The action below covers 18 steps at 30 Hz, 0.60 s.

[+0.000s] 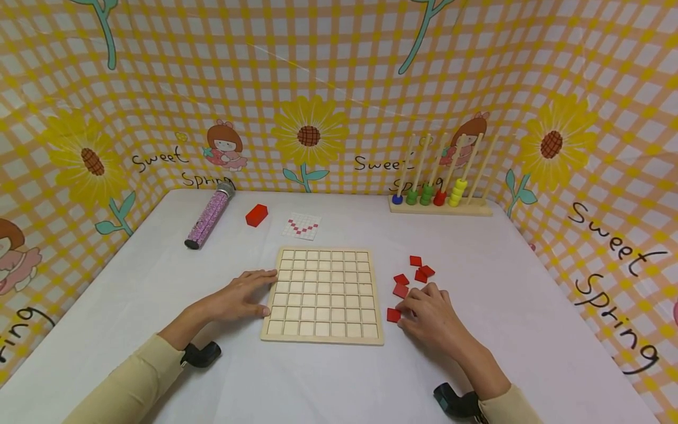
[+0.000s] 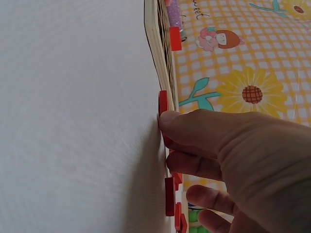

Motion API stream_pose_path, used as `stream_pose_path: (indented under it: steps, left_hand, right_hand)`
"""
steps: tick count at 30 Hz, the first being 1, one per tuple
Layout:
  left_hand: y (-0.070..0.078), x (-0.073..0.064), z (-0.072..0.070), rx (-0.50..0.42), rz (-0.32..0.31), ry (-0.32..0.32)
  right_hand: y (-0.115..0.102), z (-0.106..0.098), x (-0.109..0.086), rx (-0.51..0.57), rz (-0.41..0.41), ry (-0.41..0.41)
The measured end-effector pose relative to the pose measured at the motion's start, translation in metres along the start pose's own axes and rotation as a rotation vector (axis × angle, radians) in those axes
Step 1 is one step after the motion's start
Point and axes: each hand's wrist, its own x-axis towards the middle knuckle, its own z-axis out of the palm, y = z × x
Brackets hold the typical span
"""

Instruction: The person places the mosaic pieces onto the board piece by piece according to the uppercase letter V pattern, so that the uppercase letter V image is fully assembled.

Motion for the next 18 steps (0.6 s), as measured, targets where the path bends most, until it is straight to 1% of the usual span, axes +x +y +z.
stream_pose_path:
  steps: [6,10,15,18]
  left_hand:
    - [0.001,0.000,0.000,0.005,-0.012,-0.008]
    - [0.000,0.000,0.000,0.008,-0.004,-0.005]
    - [0.000,0.000,-0.001,0.013,0.005,-0.002]
    - [0.000,0.000,0.000,0.017,0.000,-0.004]
  right_hand:
    - [0.000,0.000,0.000,-0.003,0.001,0.006]
    - [-0.003,-0.002,0.001,-0.001,-0.001,0.016]
    - [-0.009,-0.005,0.002,0.012,-0.016,0.029]
    - [-0.015,-0.006,0.003,0.015,-0.032,0.036]
